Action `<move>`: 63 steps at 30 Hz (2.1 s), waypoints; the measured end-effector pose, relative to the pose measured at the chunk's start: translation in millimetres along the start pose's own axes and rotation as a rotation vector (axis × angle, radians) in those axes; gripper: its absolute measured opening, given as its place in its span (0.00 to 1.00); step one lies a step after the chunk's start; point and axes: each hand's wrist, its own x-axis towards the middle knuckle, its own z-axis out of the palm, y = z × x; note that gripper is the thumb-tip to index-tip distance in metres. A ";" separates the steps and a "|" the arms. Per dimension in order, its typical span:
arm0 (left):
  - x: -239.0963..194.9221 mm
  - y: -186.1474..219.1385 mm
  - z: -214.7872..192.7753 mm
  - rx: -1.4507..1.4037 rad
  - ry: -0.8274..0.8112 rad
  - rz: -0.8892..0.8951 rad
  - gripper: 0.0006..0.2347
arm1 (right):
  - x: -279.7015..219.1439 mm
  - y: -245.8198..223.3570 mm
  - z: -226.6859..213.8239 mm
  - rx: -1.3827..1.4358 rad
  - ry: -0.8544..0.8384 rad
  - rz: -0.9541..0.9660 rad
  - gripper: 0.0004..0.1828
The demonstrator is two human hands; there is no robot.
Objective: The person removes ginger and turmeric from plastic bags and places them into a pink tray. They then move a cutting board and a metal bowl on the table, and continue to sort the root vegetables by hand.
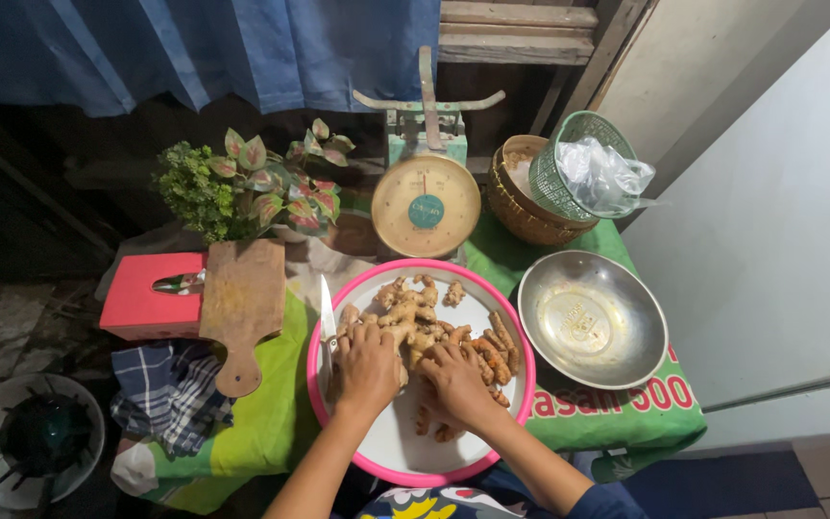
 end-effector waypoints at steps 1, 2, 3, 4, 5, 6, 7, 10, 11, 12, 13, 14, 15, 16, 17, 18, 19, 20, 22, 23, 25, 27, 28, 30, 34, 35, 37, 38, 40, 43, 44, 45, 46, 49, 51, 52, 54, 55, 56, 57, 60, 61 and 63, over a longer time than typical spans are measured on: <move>0.9 -1.5 -3.1 -0.031 -0.037 -0.026 0.17 | 1.0 1.7 -1.7 0.020 -0.029 0.018 0.26; 2.9 -2.4 -5.9 -0.062 -0.074 -0.051 0.18 | 1.7 3.2 -3.2 0.040 -0.059 0.035 0.27; 4.3 -2.2 -7.5 -0.072 -0.029 -0.039 0.19 | 1.7 4.2 -4.1 0.075 -0.040 0.084 0.24; 5.5 -1.7 -8.5 -0.082 0.017 -0.027 0.21 | 2.4 5.5 -4.9 0.111 -0.022 0.132 0.21; 7.0 -1.2 -8.9 -0.093 0.062 -0.013 0.23 | 2.9 6.8 -5.7 0.147 -0.003 0.181 0.19; 8.2 -0.4 -8.5 -0.104 0.071 -0.006 0.26 | 3.6 8.5 -6.4 0.139 0.052 0.134 0.21; 9.5 0.5 -7.2 -0.115 0.080 0.001 0.29 | 5.6 10.7 -7.1 0.131 0.107 0.087 0.23; 8.3 -0.9 0.0 -0.073 0.000 -0.001 0.27 | 9.6 14.3 -2.8 0.130 0.157 0.046 0.32; 7.2 -2.6 2.7 -0.045 -0.047 -0.006 0.24 | 10.8 14.2 1.1 0.137 0.154 0.050 0.36; 8.0 -4.2 5.6 -0.035 -0.016 0.011 0.23 | 12.4 14.5 5.1 0.117 0.129 0.062 0.37; 7.6 -5.8 7.8 -0.024 0.012 0.026 0.23 | 13.1 13.8 10.1 0.099 0.103 0.075 0.38; 6.6 -6.7 9.4 -0.013 0.039 0.042 0.22 | 12.7 13.4 14.5 0.082 0.077 0.088 0.39; 7.0 -7.0 10.3 -0.027 0.011 0.022 0.22 | 12.8 13.8 17.7 0.080 0.064 0.099 0.41; 7.6 -6.7 10.4 -0.041 -0.018 0.002 0.21 | 12.7 14.1 20.5 0.079 0.050 0.111 0.43; 7.8 -5.2 10.0 -0.056 -0.046 -0.019 0.20 | 12.5 14.9 22.4 0.076 0.036 0.122 0.45; 7.5 -3.5 8.7 -0.044 -0.063 -0.020 0.19 | 12.7 16.1 23.6 0.067 0.047 0.106 0.45; 6.2 -1.2 6.9 -0.033 -0.081 -0.020 0.19 | 11.4 17.0 24.6 0.060 0.057 0.092 0.44; 4.9 1.4 4.6 -0.022 -0.100 -0.020 0.18 | 9.9 17.8 25.5 0.052 0.068 0.078 0.44; 3.6 6.2 -1.4 -0.021 -0.100 -0.016 0.20 | 8.0 19.6 26.5 0.065 0.026 0.110 0.44; 2.6 8.9 -4.2 -0.021 -0.101 -0.016 0.20 | 6.5 20.5 27.4 0.072 0.004 0.126 0.44; 1.9 15.5 -9.1 -0.027 -0.078 -0.007 0.24 | 3.5 21.9 30.0 0.062 -0.002 0.142 0.43; 0.2 16.9 -15.7 -0.073 -0.054 0.002 0.27 | 1.7 23.1 33.3 0.048 0.007 0.144 0.42; -0.1 15.3 -19.5 -0.116 -0.040 0.007 0.28 | 1.3 23.3 35.1 0.038 0.020 0.139 0.41; -5.3 9.9 -27.0 -0.251 0.057 0.036 0.26 | -0.6 23.4 36.2 0.047 0.051 0.125 0.42; -35.3 -22.4 -41.7 -0.397 0.536 0.025 0.12 | -2.4 11.2 29.4 0.074 0.171 0.071 0.43; -46.7 -34.7 -42.9 -0.376 0.686 0.001 0.08 | -0.9 4.6 27.0 0.069 0.213 0.057 0.43; -77.6 -72.9 -45.3 -0.195 0.826 -0.103 0.06 | 1.9 -9.5 20.1 -0.063 0.292 0.019 0.41; -94.6 -95.0 -43.3 -0.142 0.864 -0.213 0.05 | 4.4 -16.6 17.3 -0.126 0.334 -0.005 0.40; -136.7 -134.1 -25.9 -0.117 0.957 -0.471 0.04 | 4.7 -30.1 14.2 -0.020 0.388 -0.098 0.36; -188.1 -193.7 12.9 -0.207 1.082 -0.842 0.06 | 11.3 -48.5 15.0 0.062 0.371 -0.133 0.31; -204.5 -209.3 26.3 -0.240 1.085 -0.947 0.05 | 13.5 -54.4 16.5 0.076 0.350 -0.128 0.30; -218.1 -220.5 41.3 -0.279 1.084 -1.046 0.05 | 14.4 -58.9 18.8 0.092 0.340 -0.149 0.30; -229.4 -227.3 55.9 -0.293 1.015 -1.146 0.05 | 15.2 -62.9 21.3 0.108 0.330 -0.170 0.29; -248.2 -222.8 83.0 -0.373 0.593 -1.359 0.08 | 16.1 -73.7 26.6 0.141 0.310 -0.207 0.29; -246.1 -206.6 87.2 -0.431 0.229 -1.296 0.11 | 19.4 -80.7 28.1 0.149 0.295 -0.217 0.29; -242.0 -196.5 86.5 -0.356 0.061 -1.194 0.11 | 21.5 -84.4 28.0 0.147 0.282 -0.217 0.29; -219.9 -189.9 67.5 -0.332 -0.338 -0.968 0.10 | 24.7 -91.4 29.1 0.156 0.259 -0.202 0.30; -207.6 -182.8 58.1 -0.388 -0.574 -0.844 0.10 | 23.7 -92.6 28.3 0.161 0.237 -0.190 0.31; -196.5 -175.2 47.2 -0.437 -0.805 -0.708 0.10 | 21.9 -94.3 28.6 0.166 0.214 -0.177 0.32; -184.0 -167.8 34.8 -0.387 -0.801 -0.614 0.10 | 20.4 -94.1 27.6 0.170 0.230 -0.183 0.31; -149.6 -144.4 -3.0 -0.307 -0.719 -0.416 0.09 | 16.4 -88.1 25.4 0.169 0.271 -0.196 0.28; -139.1 -136.3 -14.2 -0.325 -0.660 -0.409 0.09 | 12.2 -83.8 23.9 0.162 0.274 -0.190 0.28; -121.0 -115.8 -32.7 -0.404 -0.490 -0.339 0.08 | 2.7 -74.3 19.3 0.155 0.260 -0.153 0.27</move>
